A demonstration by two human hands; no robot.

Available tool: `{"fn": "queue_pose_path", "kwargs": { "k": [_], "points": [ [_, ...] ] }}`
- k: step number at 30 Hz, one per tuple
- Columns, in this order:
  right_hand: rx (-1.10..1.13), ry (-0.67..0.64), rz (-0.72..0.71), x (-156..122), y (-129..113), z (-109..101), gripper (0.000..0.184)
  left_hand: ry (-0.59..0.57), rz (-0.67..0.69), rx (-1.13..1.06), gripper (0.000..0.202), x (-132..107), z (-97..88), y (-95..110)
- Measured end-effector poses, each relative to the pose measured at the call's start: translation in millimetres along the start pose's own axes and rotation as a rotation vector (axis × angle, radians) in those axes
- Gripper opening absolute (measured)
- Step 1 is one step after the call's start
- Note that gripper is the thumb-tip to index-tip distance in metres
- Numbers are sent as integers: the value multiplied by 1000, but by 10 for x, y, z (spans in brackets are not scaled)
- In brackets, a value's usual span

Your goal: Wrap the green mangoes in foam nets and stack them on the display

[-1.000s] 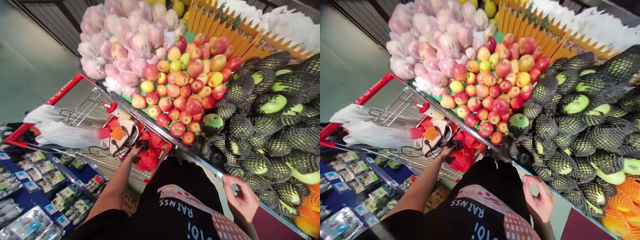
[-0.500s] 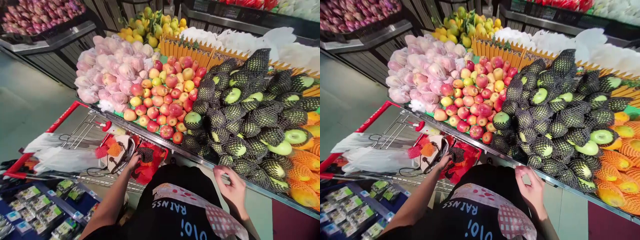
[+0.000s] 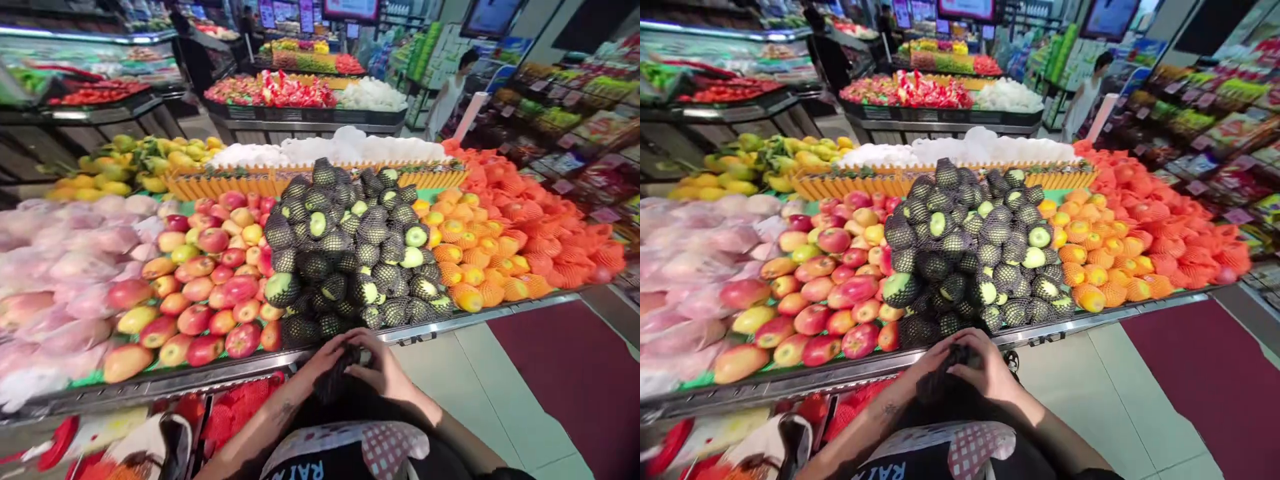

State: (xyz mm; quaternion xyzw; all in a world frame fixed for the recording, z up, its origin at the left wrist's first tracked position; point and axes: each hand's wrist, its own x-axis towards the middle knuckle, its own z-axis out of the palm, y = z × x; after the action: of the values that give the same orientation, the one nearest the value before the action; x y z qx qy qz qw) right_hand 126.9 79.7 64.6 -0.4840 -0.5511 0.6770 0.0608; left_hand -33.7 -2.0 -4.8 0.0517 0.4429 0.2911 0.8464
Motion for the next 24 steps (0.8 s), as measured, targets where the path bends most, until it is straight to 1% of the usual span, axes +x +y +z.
{"fn": "queue_pose_path", "kwargs": {
  "k": [2,4,6,7,8,9,10,12,13,14,16,17,19,22,24],
  "points": [
    [3,196,116,-94,42,-265,15,-54,17,21,55,178,204,187],
    [33,332,206,-163,80,-539,12,-169,56,87,61,310,395,335],
    [79,386,265,-211,118,-806,14,-282,53,209,65,444,587,431],
    [93,390,288,-229,141,-936,19,-307,38,282,65,522,686,458],
    [97,394,310,-243,169,-1063,26,-309,35,345,65,610,786,472],
    [95,403,334,-255,201,-1188,30,-294,60,393,63,705,885,477],
    [97,418,355,-262,239,-1314,29,-269,112,422,59,807,982,473],
    [129,405,386,-265,329,-1571,21,-216,247,404,55,1022,1168,452],
    [159,364,387,-259,377,-1704,19,-205,305,361,55,1129,1256,439],
    [190,303,374,-248,425,-1841,18,-211,352,303,57,1235,1342,425],
    [244,169,313,-204,513,-2127,21,-258,412,152,60,1438,1503,402],
    [265,123,279,-171,551,-2273,24,-283,436,76,61,1533,1578,393],
    [292,81,239,-83,608,-2562,29,-296,467,-29,56,1710,1711,380],
    [269,100,229,89,639,-2936,36,-247,476,-55,48,1923,1852,367],
    [258,114,253,203,631,-3106,38,-202,451,-96,50,2022,1909,362]
  ]
}}
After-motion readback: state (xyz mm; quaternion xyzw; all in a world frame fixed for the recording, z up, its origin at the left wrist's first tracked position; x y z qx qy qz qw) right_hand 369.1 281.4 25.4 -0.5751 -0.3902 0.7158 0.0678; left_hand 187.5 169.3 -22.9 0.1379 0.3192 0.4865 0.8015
